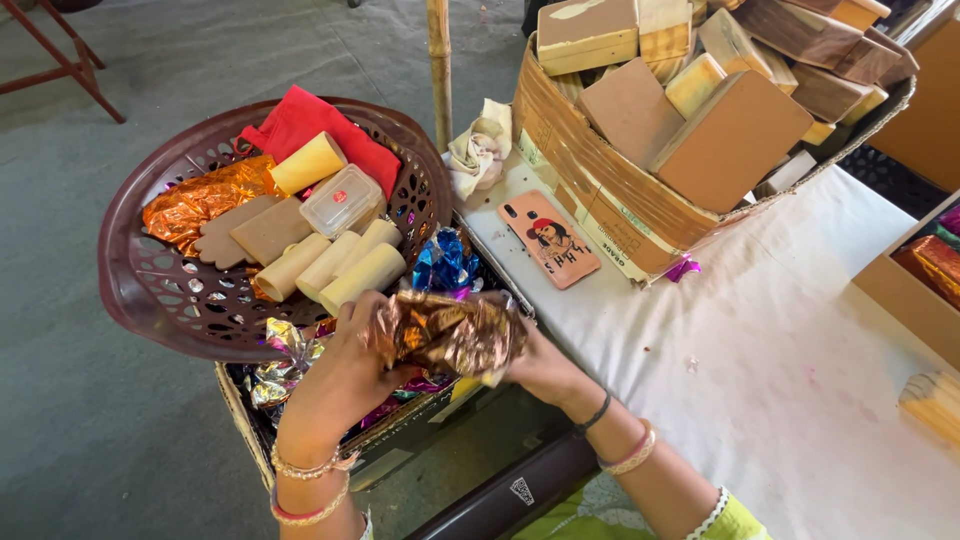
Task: The recorder is wrapping various small items and blocks in decorative gold or copper-colored foil and placing them into boxes.
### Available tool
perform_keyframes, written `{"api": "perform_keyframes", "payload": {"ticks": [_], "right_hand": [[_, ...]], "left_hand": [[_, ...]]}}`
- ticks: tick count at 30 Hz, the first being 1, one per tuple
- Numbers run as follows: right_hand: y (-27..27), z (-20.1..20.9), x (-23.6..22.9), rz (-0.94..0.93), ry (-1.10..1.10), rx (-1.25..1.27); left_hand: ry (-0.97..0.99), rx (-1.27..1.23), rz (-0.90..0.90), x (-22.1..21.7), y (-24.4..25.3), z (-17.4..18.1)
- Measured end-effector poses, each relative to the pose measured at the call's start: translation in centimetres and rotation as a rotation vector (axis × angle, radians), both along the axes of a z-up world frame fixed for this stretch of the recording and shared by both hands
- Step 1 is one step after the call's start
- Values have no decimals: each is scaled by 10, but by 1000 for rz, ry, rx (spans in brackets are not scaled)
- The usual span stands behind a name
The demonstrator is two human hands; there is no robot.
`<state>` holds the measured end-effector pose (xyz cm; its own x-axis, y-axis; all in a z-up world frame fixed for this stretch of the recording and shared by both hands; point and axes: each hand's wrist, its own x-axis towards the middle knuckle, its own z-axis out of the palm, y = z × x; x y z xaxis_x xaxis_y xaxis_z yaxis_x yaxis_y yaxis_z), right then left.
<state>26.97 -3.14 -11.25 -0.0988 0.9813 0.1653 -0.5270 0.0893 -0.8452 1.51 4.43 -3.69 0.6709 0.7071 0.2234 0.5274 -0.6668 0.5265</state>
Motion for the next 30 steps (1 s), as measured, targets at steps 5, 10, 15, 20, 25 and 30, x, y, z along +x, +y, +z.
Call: {"api": "perform_keyframes", "payload": {"ticks": [5,10,15,20,25,30], "right_hand": [[5,-53,6,-18,-579,18],[19,-72,-10,-291,-59,-199],[19,-49,-12,-420,-358,-228],[12,21,-13,-465,-478,-60],[8,23,-5,-284,-337,-259],[2,18,10,-372,-385,-308]], "left_hand": [[-114,-1,-23,4,1,2],[36,109,18,8,3,-6],[83,131,58,9,5,-13],[140,75,57,10,1,1],[-10,118,-49,10,-1,1],[75,44,17,11,-3,14]]}}
